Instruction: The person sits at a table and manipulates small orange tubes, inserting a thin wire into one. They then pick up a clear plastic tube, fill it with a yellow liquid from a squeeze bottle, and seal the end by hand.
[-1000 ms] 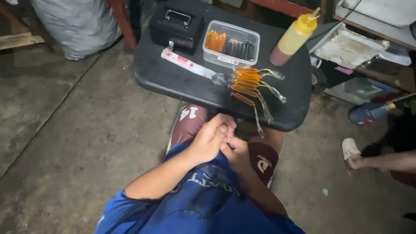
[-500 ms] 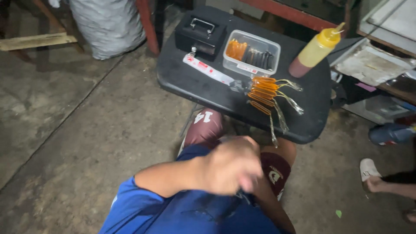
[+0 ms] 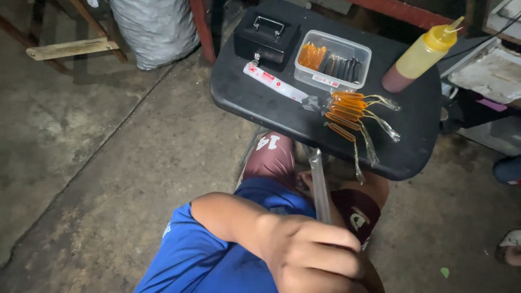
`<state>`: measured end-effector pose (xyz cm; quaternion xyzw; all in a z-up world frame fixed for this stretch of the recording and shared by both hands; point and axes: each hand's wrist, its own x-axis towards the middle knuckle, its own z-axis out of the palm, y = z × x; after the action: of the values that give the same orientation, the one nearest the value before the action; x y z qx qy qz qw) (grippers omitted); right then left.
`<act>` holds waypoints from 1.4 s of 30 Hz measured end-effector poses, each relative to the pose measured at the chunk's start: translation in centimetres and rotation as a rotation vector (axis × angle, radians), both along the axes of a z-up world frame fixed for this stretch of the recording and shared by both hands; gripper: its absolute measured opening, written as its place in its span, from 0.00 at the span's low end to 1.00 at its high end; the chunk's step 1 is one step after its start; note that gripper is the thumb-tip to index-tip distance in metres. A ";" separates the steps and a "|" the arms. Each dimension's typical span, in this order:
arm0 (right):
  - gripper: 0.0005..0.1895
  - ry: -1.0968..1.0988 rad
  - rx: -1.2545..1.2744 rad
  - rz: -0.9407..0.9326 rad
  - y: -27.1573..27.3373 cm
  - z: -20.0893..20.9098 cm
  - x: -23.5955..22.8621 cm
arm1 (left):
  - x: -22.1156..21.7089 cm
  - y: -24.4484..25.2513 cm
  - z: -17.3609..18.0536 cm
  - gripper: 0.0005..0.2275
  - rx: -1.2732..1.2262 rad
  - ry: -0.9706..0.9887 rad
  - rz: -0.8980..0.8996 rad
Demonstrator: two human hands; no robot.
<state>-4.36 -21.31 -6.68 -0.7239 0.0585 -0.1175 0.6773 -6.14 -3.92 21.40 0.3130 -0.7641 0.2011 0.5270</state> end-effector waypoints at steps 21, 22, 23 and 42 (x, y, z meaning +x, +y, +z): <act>0.20 -0.239 0.113 -0.143 1.4 6.0 -3.9 | 4.2 2.7 -3.3 0.13 -0.461 1.239 0.089; 0.20 -0.242 0.120 -0.153 1.7 7.3 -3.9 | 4.9 3.1 -3.7 0.13 -0.448 1.238 0.085; 0.24 -0.435 -0.090 -0.162 1.8 8.5 -3.8 | 5.5 3.4 -4.2 0.11 -0.454 1.265 0.016; 0.18 -0.484 0.088 -0.145 4.8 12.2 -3.9 | 7.8 4.8 -5.7 0.09 -0.479 1.348 -0.227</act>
<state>-8.30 -16.48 5.53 -0.6384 -0.0484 -0.3330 0.6922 1.63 0.84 15.74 0.1637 -0.2356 0.0704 0.9554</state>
